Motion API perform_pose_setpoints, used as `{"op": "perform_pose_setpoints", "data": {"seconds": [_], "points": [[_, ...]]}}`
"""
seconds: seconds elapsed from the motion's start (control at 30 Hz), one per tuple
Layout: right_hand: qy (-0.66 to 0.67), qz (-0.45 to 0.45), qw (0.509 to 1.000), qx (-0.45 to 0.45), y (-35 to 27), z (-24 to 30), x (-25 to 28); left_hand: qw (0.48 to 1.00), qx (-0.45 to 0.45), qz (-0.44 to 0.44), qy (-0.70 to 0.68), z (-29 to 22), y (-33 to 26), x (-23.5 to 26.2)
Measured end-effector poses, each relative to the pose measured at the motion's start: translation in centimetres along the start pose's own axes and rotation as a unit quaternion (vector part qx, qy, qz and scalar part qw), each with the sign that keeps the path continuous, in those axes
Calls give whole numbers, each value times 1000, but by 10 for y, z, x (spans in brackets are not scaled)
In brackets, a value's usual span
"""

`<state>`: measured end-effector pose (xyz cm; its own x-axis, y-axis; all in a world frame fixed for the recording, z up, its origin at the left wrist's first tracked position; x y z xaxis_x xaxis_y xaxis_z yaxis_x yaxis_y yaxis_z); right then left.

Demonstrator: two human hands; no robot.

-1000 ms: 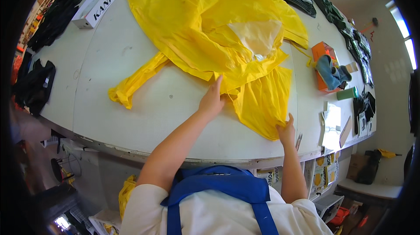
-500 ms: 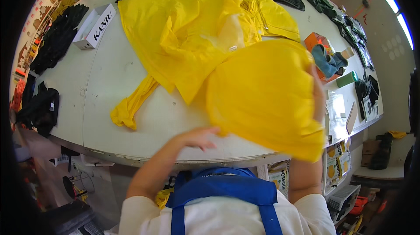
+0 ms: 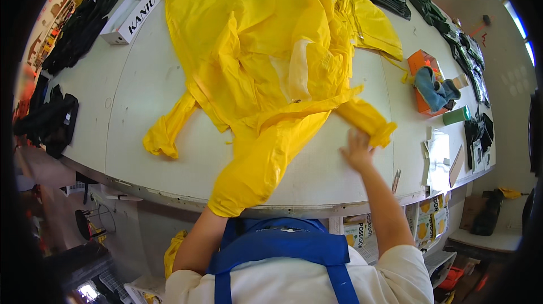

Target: The person folds a yellow raincoat on a white table. They smooth the fabric, fold the sleeves and body, and use scissors to trim loose threads. The person then folds the coat into a compact rectangle and places it on a stack of similar items.

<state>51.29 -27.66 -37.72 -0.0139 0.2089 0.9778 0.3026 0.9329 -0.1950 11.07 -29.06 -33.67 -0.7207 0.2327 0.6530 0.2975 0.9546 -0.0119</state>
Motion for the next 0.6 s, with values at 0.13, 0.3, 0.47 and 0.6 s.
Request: {"op": "perform_pose_setpoints", "data": {"seconds": [0.13, 0.3, 0.47, 0.6], "points": [[53, -20, 987, -153, 80, -52, 48, 1000, -2, -1, -6, -6, -7, -1], [605, -198, 757, 150, -55, 86, 149, 999, -21, -24, -28, -29, -8, -27], [611, -88, 745, 252, -98, 134, 172, 992, -54, -72, -88, -61, -2, -34], [545, -7, 812, 210, -98, 115, 165, 975, -51, -159, -145, -82, 41, -31]]}}
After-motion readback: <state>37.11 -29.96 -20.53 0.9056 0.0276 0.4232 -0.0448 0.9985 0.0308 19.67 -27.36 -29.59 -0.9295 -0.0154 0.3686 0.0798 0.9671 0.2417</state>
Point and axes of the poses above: each hand's wrist, its own y-axis towards the middle knuckle, its own x-axis out of the back of the hand, z = x × y, the point moved 2 cm from there along y, towards the middle knuckle, and after that the axes turned 12 degrees about -z, right-handed, at the moved point
